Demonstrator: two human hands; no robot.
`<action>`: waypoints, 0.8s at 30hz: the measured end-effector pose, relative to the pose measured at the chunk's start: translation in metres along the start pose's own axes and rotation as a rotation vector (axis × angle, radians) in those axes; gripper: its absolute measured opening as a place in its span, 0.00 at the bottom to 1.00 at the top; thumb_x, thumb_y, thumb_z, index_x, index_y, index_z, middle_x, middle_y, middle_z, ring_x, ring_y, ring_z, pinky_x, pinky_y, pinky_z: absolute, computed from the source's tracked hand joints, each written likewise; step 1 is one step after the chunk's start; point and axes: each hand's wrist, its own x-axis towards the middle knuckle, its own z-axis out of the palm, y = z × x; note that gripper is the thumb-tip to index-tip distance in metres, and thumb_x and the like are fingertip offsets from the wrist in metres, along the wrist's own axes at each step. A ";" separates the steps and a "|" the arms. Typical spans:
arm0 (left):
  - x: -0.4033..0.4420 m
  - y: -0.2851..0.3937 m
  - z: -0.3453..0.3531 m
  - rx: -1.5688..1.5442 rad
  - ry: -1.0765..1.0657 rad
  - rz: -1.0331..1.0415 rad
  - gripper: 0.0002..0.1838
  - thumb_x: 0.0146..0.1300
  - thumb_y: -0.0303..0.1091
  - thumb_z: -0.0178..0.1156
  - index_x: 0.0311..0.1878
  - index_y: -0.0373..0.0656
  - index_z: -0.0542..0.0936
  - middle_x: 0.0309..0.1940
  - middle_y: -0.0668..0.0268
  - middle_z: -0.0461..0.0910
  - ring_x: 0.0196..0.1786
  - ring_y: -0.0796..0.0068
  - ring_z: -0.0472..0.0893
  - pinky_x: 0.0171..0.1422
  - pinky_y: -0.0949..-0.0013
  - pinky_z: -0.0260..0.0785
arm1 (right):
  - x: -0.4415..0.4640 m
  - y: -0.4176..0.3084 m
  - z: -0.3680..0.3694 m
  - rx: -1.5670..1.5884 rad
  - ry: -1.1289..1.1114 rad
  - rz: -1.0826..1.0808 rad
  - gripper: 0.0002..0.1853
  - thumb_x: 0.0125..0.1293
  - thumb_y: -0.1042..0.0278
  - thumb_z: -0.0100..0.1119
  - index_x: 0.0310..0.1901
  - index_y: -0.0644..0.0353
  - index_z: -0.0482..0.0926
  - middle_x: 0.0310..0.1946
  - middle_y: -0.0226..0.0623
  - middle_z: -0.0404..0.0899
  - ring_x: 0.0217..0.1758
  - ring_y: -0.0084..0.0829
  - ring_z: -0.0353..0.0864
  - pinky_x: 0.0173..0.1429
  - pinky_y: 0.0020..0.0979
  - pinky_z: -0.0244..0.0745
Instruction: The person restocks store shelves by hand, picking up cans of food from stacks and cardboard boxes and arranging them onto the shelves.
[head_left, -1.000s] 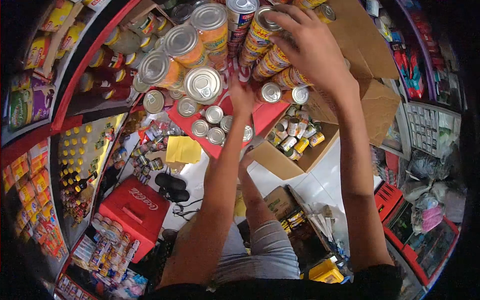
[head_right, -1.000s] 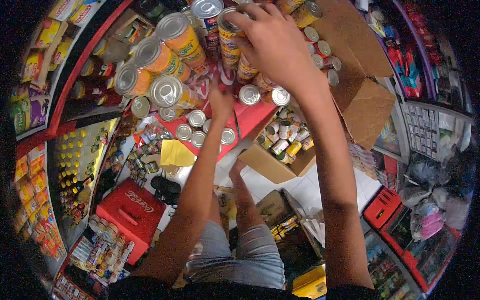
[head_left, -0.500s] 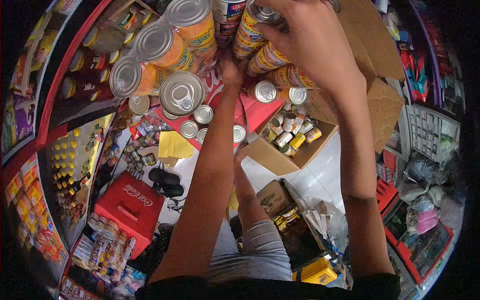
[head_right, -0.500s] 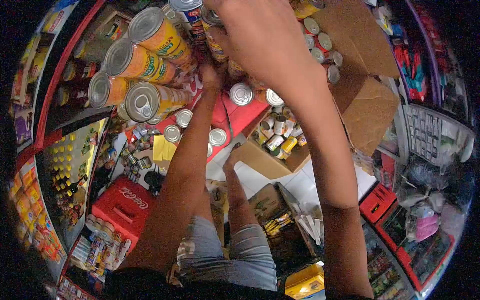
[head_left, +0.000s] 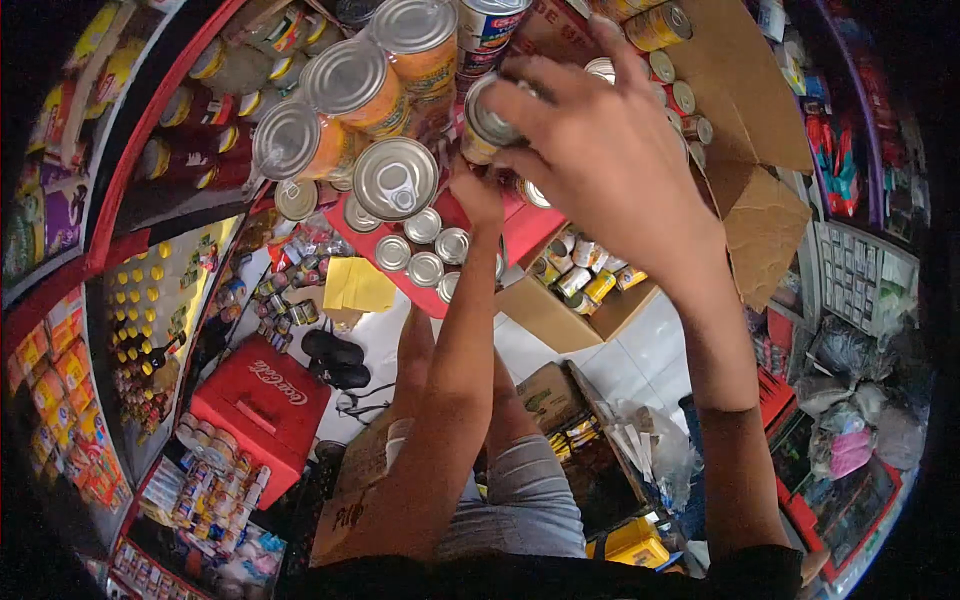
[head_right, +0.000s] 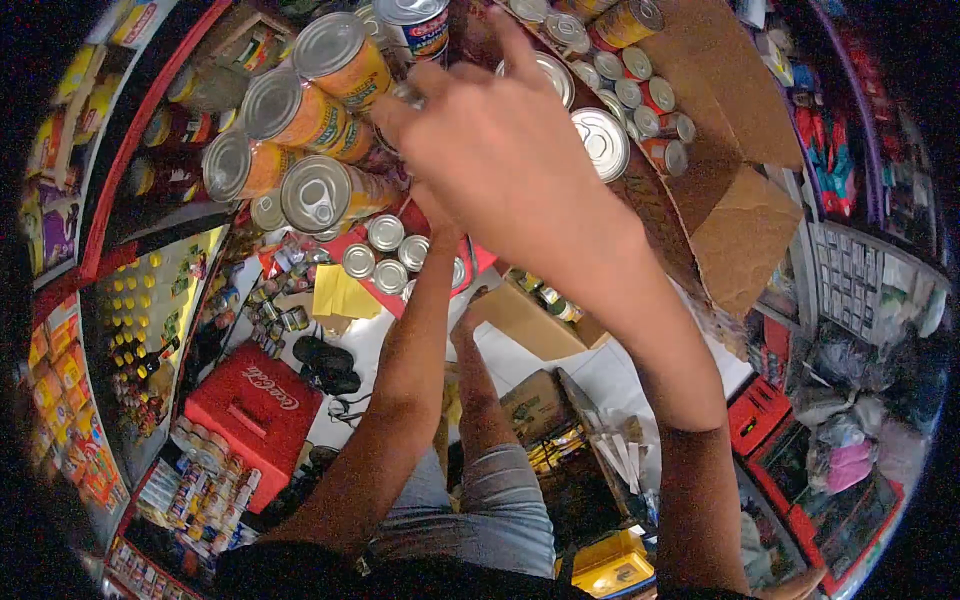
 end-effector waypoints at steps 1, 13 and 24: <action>0.001 0.054 -0.010 0.060 0.078 -0.146 0.24 0.43 0.17 0.63 0.48 0.29 0.73 0.42 0.48 0.79 0.46 0.50 0.78 0.54 0.57 0.69 | -0.003 -0.002 0.004 -0.001 0.002 -0.005 0.16 0.53 0.67 0.63 0.45 0.54 0.76 0.48 0.36 0.77 0.51 0.39 0.76 0.66 0.44 0.60; 0.001 0.090 -0.029 -0.061 0.282 -0.050 0.20 0.51 0.20 0.60 0.50 0.30 0.74 0.44 0.50 0.79 0.48 0.52 0.78 0.55 0.59 0.69 | -0.003 -0.013 0.016 0.212 0.014 -0.045 0.21 0.50 0.66 0.64 0.46 0.60 0.73 0.49 0.43 0.75 0.51 0.44 0.75 0.55 0.40 0.71; 0.011 0.098 0.006 -0.367 0.187 -0.203 0.19 0.53 0.21 0.60 0.51 0.30 0.74 0.45 0.50 0.78 0.48 0.53 0.78 0.56 0.60 0.69 | -0.005 -0.030 0.021 0.428 0.071 0.205 0.30 0.48 0.79 0.60 0.56 0.67 0.68 0.51 0.51 0.73 0.47 0.52 0.77 0.48 0.42 0.75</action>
